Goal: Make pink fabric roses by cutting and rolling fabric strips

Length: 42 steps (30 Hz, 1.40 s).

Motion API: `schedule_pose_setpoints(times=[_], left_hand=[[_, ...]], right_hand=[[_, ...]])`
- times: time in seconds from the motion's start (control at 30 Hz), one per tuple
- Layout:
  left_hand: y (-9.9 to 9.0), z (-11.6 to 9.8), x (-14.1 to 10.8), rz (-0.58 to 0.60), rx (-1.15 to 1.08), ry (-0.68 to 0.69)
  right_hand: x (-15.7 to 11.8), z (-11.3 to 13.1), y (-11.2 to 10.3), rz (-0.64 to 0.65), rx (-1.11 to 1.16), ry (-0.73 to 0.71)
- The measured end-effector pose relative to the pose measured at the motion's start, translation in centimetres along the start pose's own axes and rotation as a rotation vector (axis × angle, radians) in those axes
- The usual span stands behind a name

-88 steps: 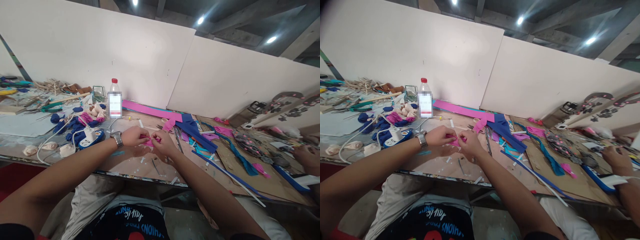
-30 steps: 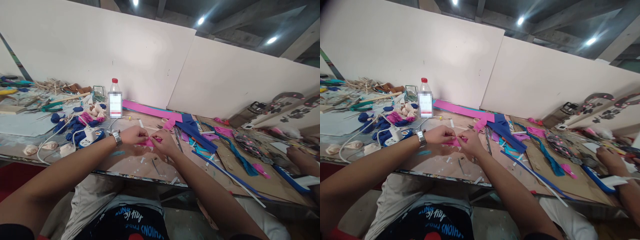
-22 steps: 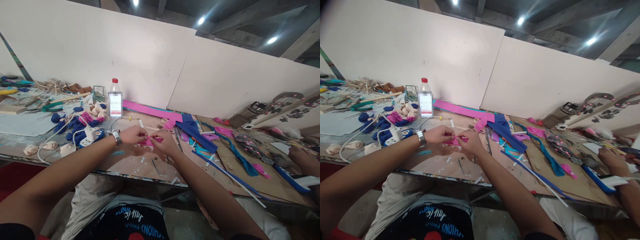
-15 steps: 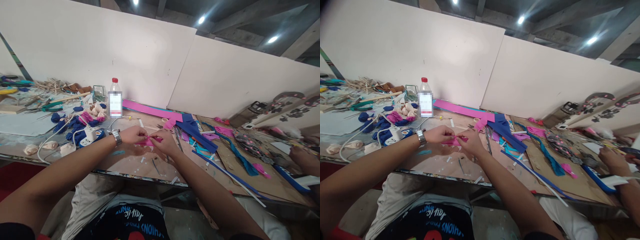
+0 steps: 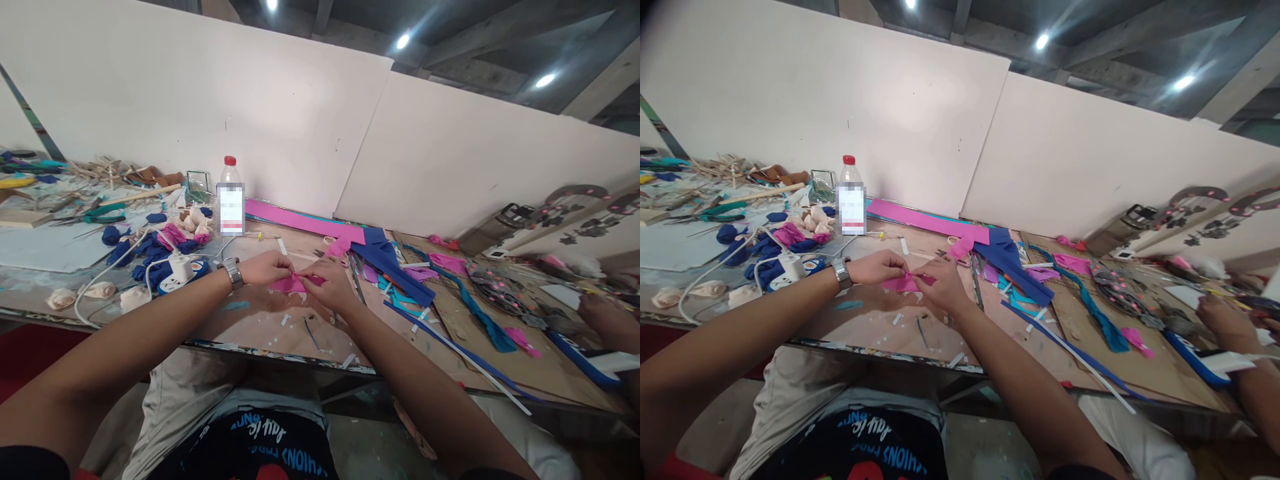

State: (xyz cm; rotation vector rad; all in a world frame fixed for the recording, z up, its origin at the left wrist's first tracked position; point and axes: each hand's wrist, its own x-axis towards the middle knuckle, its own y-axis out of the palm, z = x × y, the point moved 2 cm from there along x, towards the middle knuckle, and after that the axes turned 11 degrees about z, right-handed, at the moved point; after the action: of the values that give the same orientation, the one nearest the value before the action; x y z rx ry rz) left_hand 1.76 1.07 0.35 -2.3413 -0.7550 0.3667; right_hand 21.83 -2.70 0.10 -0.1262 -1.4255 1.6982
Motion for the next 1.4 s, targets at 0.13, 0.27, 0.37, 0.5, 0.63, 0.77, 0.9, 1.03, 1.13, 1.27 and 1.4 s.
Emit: schedule_pose_setpoints(times=[0.13,0.27,0.37,0.5,0.63,0.77,0.9,1.03,1.13,1.27,1.4], left_hand=[[0.0,-0.2,-0.1,0.006,-0.062,-0.027],[0.1,-0.2,-0.1,0.001,-0.063,0.006],[0.1,0.1,0.1,-0.004,-0.024,0.017],[0.2,0.3,0.2,-0.013,0.001,0.054],[0.3,-0.3,0.0,-0.054,0.023,0.095],[0.4,-1.0,-0.3,-0.112,0.116,0.114],[0.5,-1.3,-0.6,-0.168,0.233,0.12],[0.5,-1.4,-0.6,-0.235,0.431,0.087],[0.5,-1.2,-0.5,-0.266,0.517,0.069],[0.6,-1.0,-0.4,-0.276,0.561,0.079],[0.7,-1.1,-0.4,-0.275,0.611,0.083]], right_hand=[[-0.1,0.0,0.2,-0.005,-0.017,-0.025],[-0.1,0.1,0.2,-0.009,-0.039,-0.033],[-0.1,0.2,0.1,-0.007,-0.026,-0.03],[-0.1,0.2,0.1,-0.004,-0.017,-0.004],[-0.1,0.3,0.0,-0.014,-0.012,0.024],[0.1,0.4,-0.2,-0.03,0.019,0.06],[0.2,0.5,-0.3,-0.038,0.071,0.112],[0.3,0.5,-0.3,-0.044,0.103,0.145],[0.3,0.4,-0.3,-0.068,0.109,0.156],[0.3,0.3,-0.2,-0.086,0.12,0.151],[0.4,0.2,-0.1,-0.082,0.154,0.161]])
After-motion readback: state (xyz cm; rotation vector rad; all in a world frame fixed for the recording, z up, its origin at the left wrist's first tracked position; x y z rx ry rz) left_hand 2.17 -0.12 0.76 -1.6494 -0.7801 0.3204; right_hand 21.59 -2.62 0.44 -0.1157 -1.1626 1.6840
